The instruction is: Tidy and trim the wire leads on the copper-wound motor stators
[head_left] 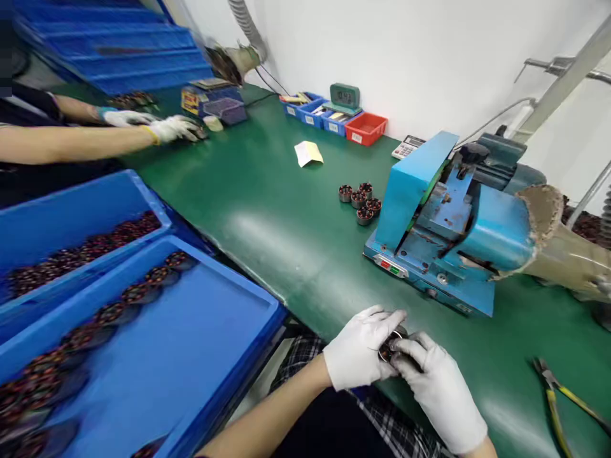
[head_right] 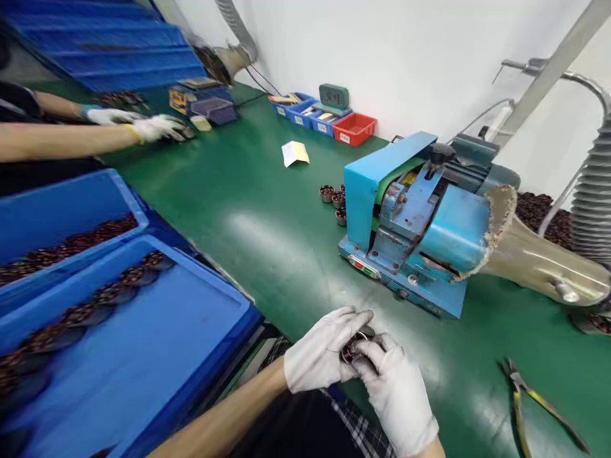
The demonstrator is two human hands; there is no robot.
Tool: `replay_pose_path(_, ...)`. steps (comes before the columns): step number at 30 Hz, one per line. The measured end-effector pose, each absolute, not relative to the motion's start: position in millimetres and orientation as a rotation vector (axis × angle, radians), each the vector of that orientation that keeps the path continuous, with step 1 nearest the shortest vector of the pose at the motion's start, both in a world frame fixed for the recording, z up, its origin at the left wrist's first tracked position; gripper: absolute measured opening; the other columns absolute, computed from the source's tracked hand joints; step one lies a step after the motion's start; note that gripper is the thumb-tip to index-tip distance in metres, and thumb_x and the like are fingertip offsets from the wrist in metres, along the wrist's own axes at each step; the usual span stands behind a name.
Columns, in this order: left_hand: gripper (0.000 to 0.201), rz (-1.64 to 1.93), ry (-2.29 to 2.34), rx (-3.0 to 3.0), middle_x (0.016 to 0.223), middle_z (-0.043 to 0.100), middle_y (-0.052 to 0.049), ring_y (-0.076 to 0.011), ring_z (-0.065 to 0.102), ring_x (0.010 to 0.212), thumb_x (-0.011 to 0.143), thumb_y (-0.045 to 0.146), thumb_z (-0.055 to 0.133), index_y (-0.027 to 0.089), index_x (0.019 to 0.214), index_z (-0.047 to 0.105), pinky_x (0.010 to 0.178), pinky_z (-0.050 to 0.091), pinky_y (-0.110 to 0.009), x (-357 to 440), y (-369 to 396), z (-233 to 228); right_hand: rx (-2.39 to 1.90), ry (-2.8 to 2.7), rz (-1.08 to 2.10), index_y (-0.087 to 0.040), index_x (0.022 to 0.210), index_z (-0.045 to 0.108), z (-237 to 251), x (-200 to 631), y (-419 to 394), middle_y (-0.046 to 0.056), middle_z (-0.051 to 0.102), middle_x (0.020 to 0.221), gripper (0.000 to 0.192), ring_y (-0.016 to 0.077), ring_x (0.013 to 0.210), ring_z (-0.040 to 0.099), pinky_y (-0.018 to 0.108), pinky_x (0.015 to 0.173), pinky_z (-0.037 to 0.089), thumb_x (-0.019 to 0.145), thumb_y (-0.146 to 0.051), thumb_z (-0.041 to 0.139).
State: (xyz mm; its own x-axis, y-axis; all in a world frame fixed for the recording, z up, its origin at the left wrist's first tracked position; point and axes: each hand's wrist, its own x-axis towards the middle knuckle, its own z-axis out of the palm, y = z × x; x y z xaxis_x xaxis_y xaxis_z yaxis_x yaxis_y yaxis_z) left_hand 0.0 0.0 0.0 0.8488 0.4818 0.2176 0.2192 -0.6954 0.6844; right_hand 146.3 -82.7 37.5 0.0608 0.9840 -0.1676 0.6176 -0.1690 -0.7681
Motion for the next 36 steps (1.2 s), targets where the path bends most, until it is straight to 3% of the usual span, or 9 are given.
replay_pose_path(3,0.074,0.481,0.504,2.338,0.121,0.056,-0.01,-0.0229,0.055,0.108,0.067,0.03,0.068,0.016,0.13,0.032,0.106,0.03,-0.04,5.1,1.9,2.6,-1.811,-1.219,1.071,-0.021,0.071,0.064,30.1,142.2,-76.3,0.001,0.059,0.07,0.014,0.0152,0.065,0.054,0.027,0.063,0.042,0.078,-0.03,0.056)
replay_pose_path(8,0.067,0.516,0.52,2.341,0.109,0.059,-0.007,-0.0232,0.055,0.102,0.063,0.036,0.072,0.019,0.121,0.041,0.101,0.036,-0.039,9.8,0.6,4.4,-1.383,-0.379,1.121,-0.019,0.065,0.052,27.9,157.8,-75.1,-0.006,0.045,0.052,0.031,0.0082,0.043,0.038,0.02,0.04,0.031,0.069,-0.046,0.067)
replay_pose_path(11,0.07,0.584,0.598,2.333,0.111,0.056,-0.01,-0.0262,0.05,0.108,0.063,0.036,0.072,0.017,0.121,0.04,0.1,0.036,-0.042,7.9,0.6,4.2,-1.371,-0.324,0.808,-0.019,0.068,0.054,32.9,166.2,-84.6,-0.003,0.052,0.06,0.028,0.0098,0.051,0.047,0.022,0.049,0.042,0.07,-0.044,0.068)
replay_pose_path(15,0.074,0.527,0.464,2.312,0.126,0.048,-0.013,-0.0273,0.043,0.119,0.066,0.024,0.063,0.016,0.131,0.027,0.105,0.031,-0.045,0.3,6.9,3.7,-1.816,-1.015,0.774,-0.021,0.083,0.067,35.3,149.9,-94.6,0.005,0.064,0.078,0.018,0.0178,0.069,0.059,0.028,0.066,0.047,0.071,-0.035,0.066)
replay_pose_path(19,0.075,0.433,0.437,2.316,0.121,0.053,-0.013,-0.0276,0.048,0.113,0.066,0.018,0.061,0.015,0.132,0.025,0.102,0.034,-0.044,-3.5,11.7,3.4,-2.068,-1.453,0.728,-0.024,0.082,0.069,32.3,127.2,-88.7,0.006,0.061,0.079,0.017,0.0177,0.061,0.055,0.029,0.058,0.043,0.075,-0.029,0.054)
replay_pose_path(23,0.074,0.461,0.487,2.344,0.114,0.057,-0.013,-0.0273,0.052,0.106,0.068,0.03,0.068,0.013,0.129,0.03,0.098,0.038,-0.044,-0.2,8.5,1.9,-1.805,-1.086,1.059,-0.02,0.064,0.064,22.5,131.6,-81.9,0.003,0.057,0.065,0.014,0.0166,0.061,0.054,0.027,0.059,0.042,0.071,-0.032,0.06)
replay_pose_path(26,0.073,0.542,0.514,2.36,0.109,0.057,-0.012,-0.0265,0.054,0.102,0.067,0.04,0.071,0.015,0.125,0.034,0.096,0.04,-0.044,3.6,4.4,-1.6,-1.555,-0.679,1.25,-0.018,0.063,0.061,17.2,148.1,-85.6,-0.001,0.054,0.054,0.025,0.0133,0.05,0.049,0.025,0.05,0.041,0.066,-0.041,0.069)
replay_pose_path(32,0.086,0.66,0.615,2.313,0.106,0.056,-0.01,-0.0278,0.052,0.101,0.054,0.041,0.078,0.015,0.124,0.034,0.093,0.042,-0.045,6.8,3.5,-4.6,-1.327,-0.246,0.839,-0.023,0.074,0.063,21.0,174.8,-98.5,-0.003,0.063,0.067,0.025,0.0115,0.057,0.057,0.026,0.059,0.049,0.06,-0.039,0.077)
replay_pose_path(36,0.086,0.593,0.484,2.29,0.123,0.05,-0.015,-0.0293,0.047,0.115,0.061,0.03,0.073,0.014,0.131,0.025,0.101,0.037,-0.045,-0.3,8.1,-1.9,-1.617,-0.595,0.954,-0.019,0.084,0.069,12.0,152.4,-90.4,0.006,0.068,0.084,0.029,0.0188,0.073,0.062,0.031,0.068,0.051,0.059,-0.031,0.077)
